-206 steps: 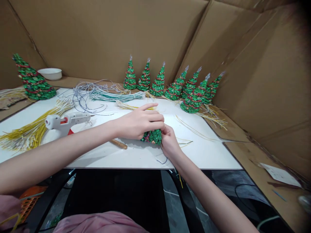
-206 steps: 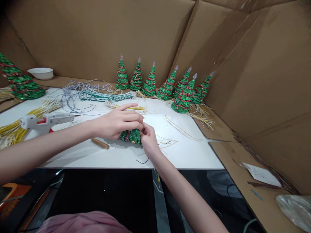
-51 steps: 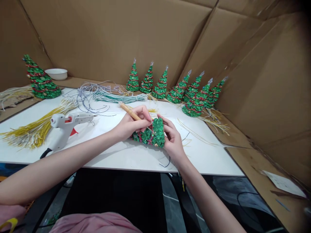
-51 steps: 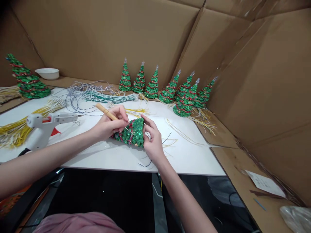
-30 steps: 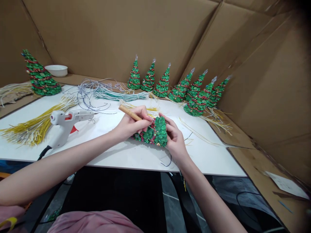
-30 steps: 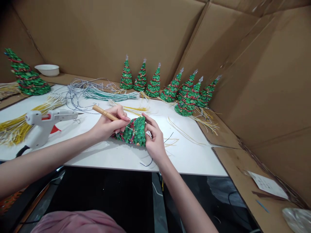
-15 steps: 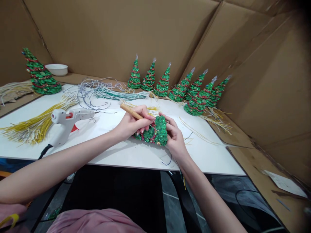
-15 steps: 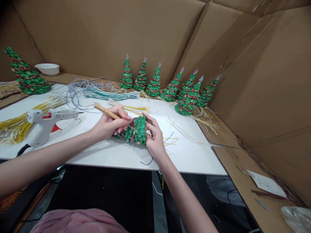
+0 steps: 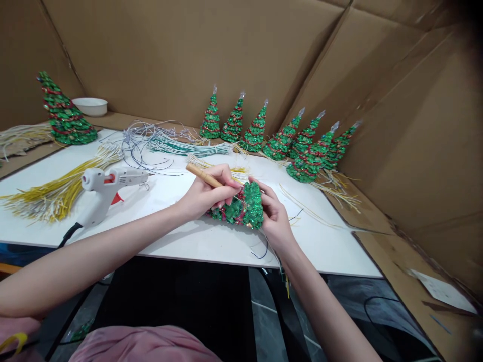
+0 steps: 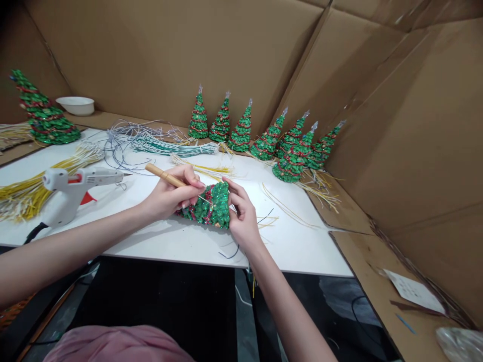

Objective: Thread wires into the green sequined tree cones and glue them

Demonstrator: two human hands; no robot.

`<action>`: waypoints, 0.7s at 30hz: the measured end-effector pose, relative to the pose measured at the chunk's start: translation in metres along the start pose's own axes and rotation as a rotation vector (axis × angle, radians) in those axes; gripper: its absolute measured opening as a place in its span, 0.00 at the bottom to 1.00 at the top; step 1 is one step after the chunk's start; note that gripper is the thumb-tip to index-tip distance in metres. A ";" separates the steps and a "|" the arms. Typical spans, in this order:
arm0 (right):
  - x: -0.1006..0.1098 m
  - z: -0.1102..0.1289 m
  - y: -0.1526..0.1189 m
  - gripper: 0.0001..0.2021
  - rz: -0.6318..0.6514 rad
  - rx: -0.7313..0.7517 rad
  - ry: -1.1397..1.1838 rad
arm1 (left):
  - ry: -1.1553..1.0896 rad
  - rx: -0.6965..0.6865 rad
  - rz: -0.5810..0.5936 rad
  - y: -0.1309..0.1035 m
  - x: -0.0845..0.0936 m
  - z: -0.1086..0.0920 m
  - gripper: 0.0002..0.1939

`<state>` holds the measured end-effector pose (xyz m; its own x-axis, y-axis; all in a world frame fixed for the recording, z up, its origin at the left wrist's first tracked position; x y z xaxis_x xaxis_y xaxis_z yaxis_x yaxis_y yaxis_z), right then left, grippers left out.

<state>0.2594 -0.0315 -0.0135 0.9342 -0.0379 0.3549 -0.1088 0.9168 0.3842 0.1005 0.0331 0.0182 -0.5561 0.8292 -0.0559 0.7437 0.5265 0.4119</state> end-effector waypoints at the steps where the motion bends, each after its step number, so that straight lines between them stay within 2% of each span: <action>1: 0.000 0.000 0.000 0.16 0.000 -0.001 0.001 | -0.001 -0.017 -0.002 0.000 0.000 -0.001 0.10; 12: 0.000 0.000 -0.002 0.15 0.008 -0.018 0.018 | 0.264 -0.143 -0.003 -0.007 -0.009 -0.016 0.05; 18: 0.001 0.000 -0.003 0.14 0.000 -0.031 0.004 | 0.553 -0.353 0.113 -0.011 -0.017 -0.024 0.11; 21: 0.001 -0.001 -0.003 0.15 -0.003 -0.028 0.011 | 0.681 -0.406 0.140 -0.012 -0.021 -0.028 0.13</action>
<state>0.2610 -0.0338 -0.0151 0.9382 -0.0359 0.3441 -0.0968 0.9276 0.3607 0.0931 0.0040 0.0405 -0.6693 0.5173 0.5333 0.7030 0.2088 0.6798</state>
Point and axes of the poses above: each hand's wrist, its own y-axis towards the middle knuckle, its own x-axis out of the back of the hand, z = x × y, the point moved 4 cm from there along y, towards the middle knuckle, and after that the axes turned 13 degrees about z, right-handed, at the moved point
